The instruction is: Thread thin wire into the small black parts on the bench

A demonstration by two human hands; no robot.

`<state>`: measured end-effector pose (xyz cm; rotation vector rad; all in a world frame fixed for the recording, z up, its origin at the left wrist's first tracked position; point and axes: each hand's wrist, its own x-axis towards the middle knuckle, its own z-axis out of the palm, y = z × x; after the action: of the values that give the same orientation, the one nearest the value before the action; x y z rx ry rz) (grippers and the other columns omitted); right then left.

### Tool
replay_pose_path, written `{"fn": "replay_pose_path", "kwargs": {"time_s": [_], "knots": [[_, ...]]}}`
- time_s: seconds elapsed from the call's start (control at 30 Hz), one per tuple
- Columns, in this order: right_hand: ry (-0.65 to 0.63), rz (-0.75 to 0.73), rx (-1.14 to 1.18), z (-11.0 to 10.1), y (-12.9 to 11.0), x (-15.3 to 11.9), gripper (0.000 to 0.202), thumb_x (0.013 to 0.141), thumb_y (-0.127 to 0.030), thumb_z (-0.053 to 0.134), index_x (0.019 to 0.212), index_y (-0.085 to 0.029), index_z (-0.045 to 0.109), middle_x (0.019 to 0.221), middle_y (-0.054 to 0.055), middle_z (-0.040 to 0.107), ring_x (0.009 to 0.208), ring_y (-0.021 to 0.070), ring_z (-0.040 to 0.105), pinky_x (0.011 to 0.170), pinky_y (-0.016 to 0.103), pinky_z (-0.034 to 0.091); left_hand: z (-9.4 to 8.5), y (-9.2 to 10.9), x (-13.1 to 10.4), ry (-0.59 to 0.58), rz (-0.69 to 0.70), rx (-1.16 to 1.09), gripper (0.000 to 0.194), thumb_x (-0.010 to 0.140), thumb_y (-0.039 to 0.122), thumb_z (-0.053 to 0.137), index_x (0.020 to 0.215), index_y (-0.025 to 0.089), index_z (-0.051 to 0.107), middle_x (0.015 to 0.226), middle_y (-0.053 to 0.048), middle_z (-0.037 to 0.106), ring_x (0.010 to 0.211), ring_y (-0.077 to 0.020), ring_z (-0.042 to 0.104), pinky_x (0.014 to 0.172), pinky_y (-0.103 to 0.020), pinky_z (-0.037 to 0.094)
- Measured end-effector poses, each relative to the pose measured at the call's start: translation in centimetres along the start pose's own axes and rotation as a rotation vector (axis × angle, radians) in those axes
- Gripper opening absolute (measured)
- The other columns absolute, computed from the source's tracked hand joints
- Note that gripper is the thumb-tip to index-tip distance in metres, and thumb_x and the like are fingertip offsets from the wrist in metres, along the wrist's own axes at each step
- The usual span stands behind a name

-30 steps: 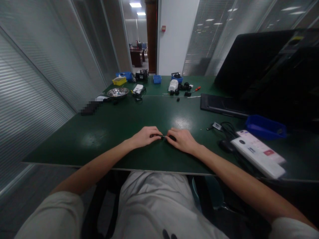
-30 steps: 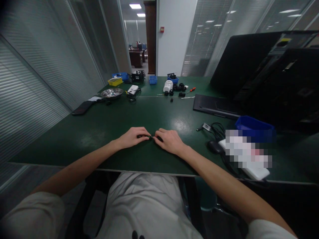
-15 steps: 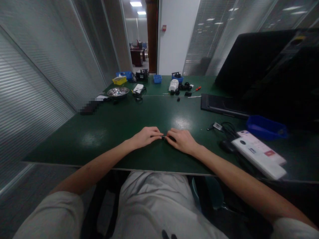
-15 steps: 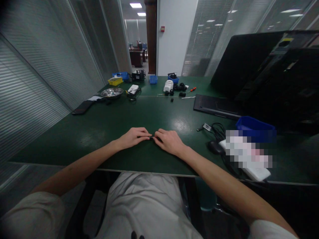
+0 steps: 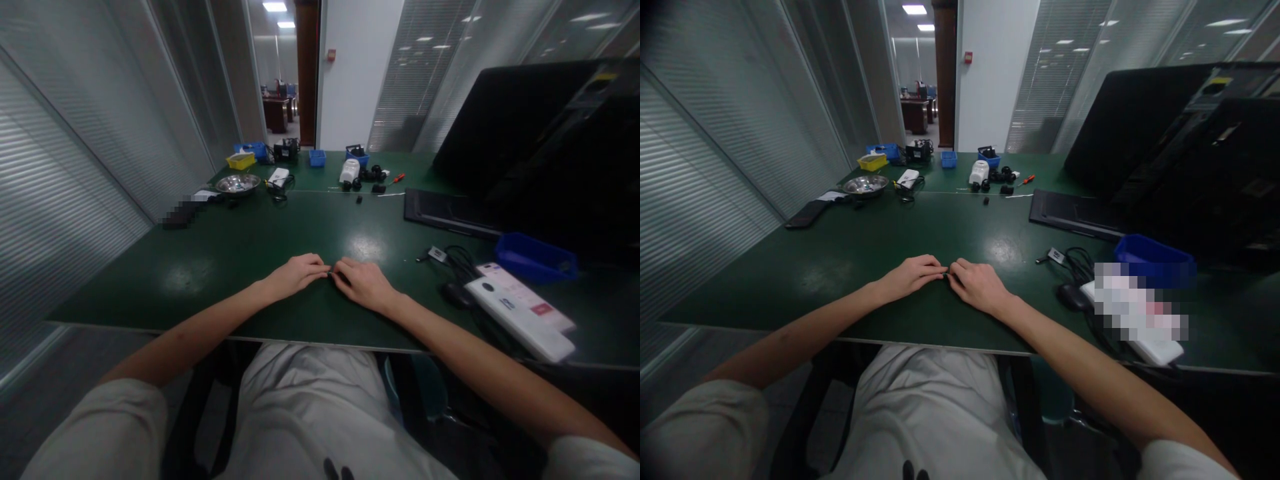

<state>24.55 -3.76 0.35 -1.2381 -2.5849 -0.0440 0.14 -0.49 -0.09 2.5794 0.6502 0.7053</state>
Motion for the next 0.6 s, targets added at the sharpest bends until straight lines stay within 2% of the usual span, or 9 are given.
{"fn": "replay_pose_path", "kwargs": {"time_s": [0.17, 0.37, 0.6], "knots": [[-0.019, -0.013, -0.019, 0.31, -0.2, 0.02, 0.03, 0.108, -0.037, 0.037, 0.103, -0.019, 0.061, 0.097, 0.008, 0.066, 0.073, 0.0166, 0.059, 0.06, 0.031, 0.026, 0.09, 0.27, -0.21, 0.0, 0.007, -0.002, 0.034, 0.106, 0.029, 0.049, 0.128, 0.017, 0.072, 0.117, -0.013, 0.066, 0.108, -0.0211, 0.064, 0.098, -0.032, 0.05], [-0.024, -0.009, 0.022, 0.48, 0.06, 0.19, 0.029, 0.109, -0.038, 0.037, 0.106, -0.02, 0.059, 0.101, 0.007, 0.067, 0.076, 0.0169, 0.06, 0.061, 0.03, 0.028, 0.53, -0.1, -0.02, 0.046, -0.002, -0.068, 0.032, 0.106, 0.03, 0.051, 0.121, 0.016, 0.076, 0.115, -0.012, 0.07, 0.107, -0.0205, 0.066, 0.097, -0.032, 0.051], [-0.019, 0.002, 0.018, 0.25, 0.0, 0.16, 0.027, 0.108, -0.039, 0.039, 0.105, -0.021, 0.06, 0.1, 0.006, 0.068, 0.074, 0.0163, 0.059, 0.059, 0.03, 0.026, 0.56, -0.53, 0.33, 0.114, -0.099, -0.15, 0.026, 0.099, 0.032, 0.063, 0.111, 0.018, 0.081, 0.107, -0.01, 0.075, 0.097, -0.0198, 0.07, 0.09, -0.03, 0.052]]}}
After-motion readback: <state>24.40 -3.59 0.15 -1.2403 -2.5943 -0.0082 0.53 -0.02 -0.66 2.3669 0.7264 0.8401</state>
